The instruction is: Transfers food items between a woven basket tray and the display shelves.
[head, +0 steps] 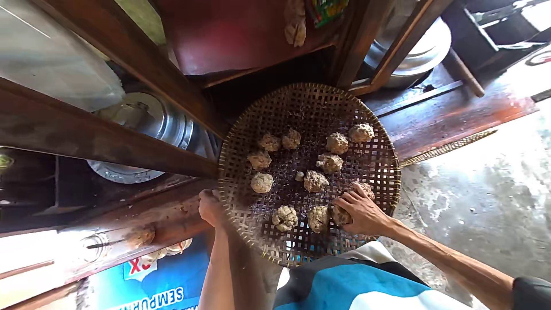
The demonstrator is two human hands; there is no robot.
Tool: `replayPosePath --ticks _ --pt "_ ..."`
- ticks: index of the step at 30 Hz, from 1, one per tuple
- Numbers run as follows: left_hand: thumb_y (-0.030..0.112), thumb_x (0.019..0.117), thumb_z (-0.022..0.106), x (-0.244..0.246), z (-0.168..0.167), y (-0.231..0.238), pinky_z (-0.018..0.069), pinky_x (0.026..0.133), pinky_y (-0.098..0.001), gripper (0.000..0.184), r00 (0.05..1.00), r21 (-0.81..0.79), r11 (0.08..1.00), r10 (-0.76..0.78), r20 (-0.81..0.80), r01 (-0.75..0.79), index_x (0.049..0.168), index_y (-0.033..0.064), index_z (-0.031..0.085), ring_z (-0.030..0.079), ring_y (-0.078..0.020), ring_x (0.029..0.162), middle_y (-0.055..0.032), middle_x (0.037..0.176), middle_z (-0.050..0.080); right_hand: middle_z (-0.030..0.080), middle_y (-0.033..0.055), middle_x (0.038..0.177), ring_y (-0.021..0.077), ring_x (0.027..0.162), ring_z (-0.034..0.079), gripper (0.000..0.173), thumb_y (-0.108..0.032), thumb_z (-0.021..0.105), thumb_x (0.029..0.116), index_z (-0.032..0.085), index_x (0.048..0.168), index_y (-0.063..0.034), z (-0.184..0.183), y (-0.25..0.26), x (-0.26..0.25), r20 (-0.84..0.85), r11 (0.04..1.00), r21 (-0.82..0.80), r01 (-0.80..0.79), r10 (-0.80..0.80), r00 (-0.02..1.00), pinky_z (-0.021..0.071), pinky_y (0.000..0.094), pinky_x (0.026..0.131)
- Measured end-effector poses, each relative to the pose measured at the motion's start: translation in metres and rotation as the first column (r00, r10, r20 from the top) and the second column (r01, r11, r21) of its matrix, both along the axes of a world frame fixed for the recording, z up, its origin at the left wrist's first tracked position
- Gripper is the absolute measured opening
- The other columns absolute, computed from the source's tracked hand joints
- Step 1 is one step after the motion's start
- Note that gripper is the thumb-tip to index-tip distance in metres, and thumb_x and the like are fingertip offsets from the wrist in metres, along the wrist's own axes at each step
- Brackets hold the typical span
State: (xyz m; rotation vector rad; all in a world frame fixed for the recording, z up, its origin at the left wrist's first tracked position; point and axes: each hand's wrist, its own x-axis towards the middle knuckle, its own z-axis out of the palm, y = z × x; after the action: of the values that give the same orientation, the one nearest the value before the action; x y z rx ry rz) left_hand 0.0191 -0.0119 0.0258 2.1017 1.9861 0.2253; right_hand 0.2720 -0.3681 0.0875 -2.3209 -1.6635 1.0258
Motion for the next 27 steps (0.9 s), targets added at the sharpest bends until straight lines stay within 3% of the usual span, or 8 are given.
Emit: replayPosePath --ticks 3,4,11,17,19,21,24,27 --pt "0.028 0.1074 0.046 -0.003 -0.005 0.002 0.0538 0.089 -0.0567 0.036 1.0 0.021 1.0 -0.002 0.008 0.002 0.13 0.0047 0.062 0.07 -0.0393 0.108 -0.0213 0.111 0.073 0.066 0.0174 0.13 0.0349 0.126 0.059 0.075 -0.047 0.08 0.0775 0.06 0.139 -0.0088 0.019 0.009 0.007 -0.084 0.962 0.096 0.256 -0.249 0.965 0.0398 0.0524 0.114" --pt "0.028 0.1074 0.046 -0.004 -0.007 0.002 0.0538 0.089 -0.0571 0.036 1.0 0.031 1.0 -0.004 0.015 0.003 0.13 0.0045 0.062 0.07 -0.0397 0.107 -0.0217 0.11 0.073 0.066 0.0176 0.13 0.0347 0.126 0.06 0.076 -0.048 0.079 0.0788 0.059 0.14 -0.0073 0.025 0.014 0.009 -0.111 0.932 0.107 0.347 -0.336 0.935 0.0433 0.0529 0.111" --pt "0.028 0.108 0.045 -0.001 -0.004 0.0 0.0521 0.09 -0.0605 0.037 0.999 0.025 1.0 0.004 0.037 -0.005 0.131 0.0033 0.062 0.068 -0.0436 0.111 -0.0244 0.114 0.071 0.07 0.0181 0.113 0.0341 0.105 0.068 0.071 -0.054 0.072 0.0826 0.062 0.13 -0.002 0.029 0.021 0.039 -0.089 0.722 0.178 0.669 -0.665 0.741 0.0523 0.0566 0.091" --pt "0.028 0.1087 0.045 -0.005 -0.006 0.0 0.0502 0.093 -0.0616 0.04 0.998 0.041 0.999 -0.036 0.054 0.034 0.133 -0.0006 0.059 0.067 -0.047 0.112 -0.0284 0.113 0.07 0.071 0.0174 0.112 0.032 0.105 0.068 0.078 -0.066 0.071 0.0815 0.061 0.131 -0.0064 0.021 0.017 0.059 -0.201 0.582 0.048 0.812 -0.79 0.579 0.0512 0.0573 0.092" --pt "0.028 0.1085 0.045 -0.005 -0.008 0.0 0.0505 0.092 -0.0613 0.04 0.998 0.053 0.998 -0.034 0.054 0.031 0.132 -0.0006 0.06 0.067 -0.0469 0.111 -0.0282 0.112 0.07 0.067 0.0165 0.121 0.0254 0.11 0.067 0.072 -0.056 0.071 0.0875 0.056 0.136 -0.0056 0.016 0.016 0.063 -0.403 0.479 -0.004 0.878 -0.804 0.437 0.0532 0.0481 0.096" --pt "0.027 0.1085 0.045 -0.005 -0.008 0.001 0.0505 0.092 -0.0613 0.039 0.998 0.055 0.998 -0.026 0.051 0.024 0.132 -0.0008 0.06 0.067 -0.0472 0.111 -0.0287 0.113 0.07 0.066 0.0143 0.119 0.0198 0.099 0.068 0.051 -0.042 0.054 0.1054 0.053 0.139 -0.0035 0.02 0.02 0.064 -0.631 0.338 -0.174 0.925 -0.759 0.159 0.0572 0.0371 0.085" --pt "0.026 0.1083 0.045 -0.006 -0.009 0.002 0.0506 0.091 -0.062 0.038 0.998 0.056 0.998 -0.025 0.058 0.022 0.131 -0.0006 0.06 0.067 -0.0476 0.111 -0.0289 0.113 0.07 0.072 0.0103 0.096 0.0196 0.075 0.071 0.058 -0.057 0.028 0.1086 0.057 0.128 -0.0105 0.034 0.03 0.067 -0.71 0.223 -0.511 0.83 -0.654 -0.262 0.0601 0.0325 0.067" --pt "0.026 0.1078 0.045 -0.004 -0.009 0.001 0.0506 0.091 -0.0612 0.037 0.997 0.069 0.997 -0.028 0.073 0.022 0.129 -0.0003 0.061 0.067 -0.0466 0.11 -0.0282 0.112 0.07 0.07 0.0129 0.105 0.0231 0.084 0.071 0.06 -0.058 0.024 0.1077 0.052 0.133 -0.0119 0.035 0.028 0.073 -0.745 0.283 -0.576 0.767 -0.569 -0.349 0.0602 0.0355 0.073"
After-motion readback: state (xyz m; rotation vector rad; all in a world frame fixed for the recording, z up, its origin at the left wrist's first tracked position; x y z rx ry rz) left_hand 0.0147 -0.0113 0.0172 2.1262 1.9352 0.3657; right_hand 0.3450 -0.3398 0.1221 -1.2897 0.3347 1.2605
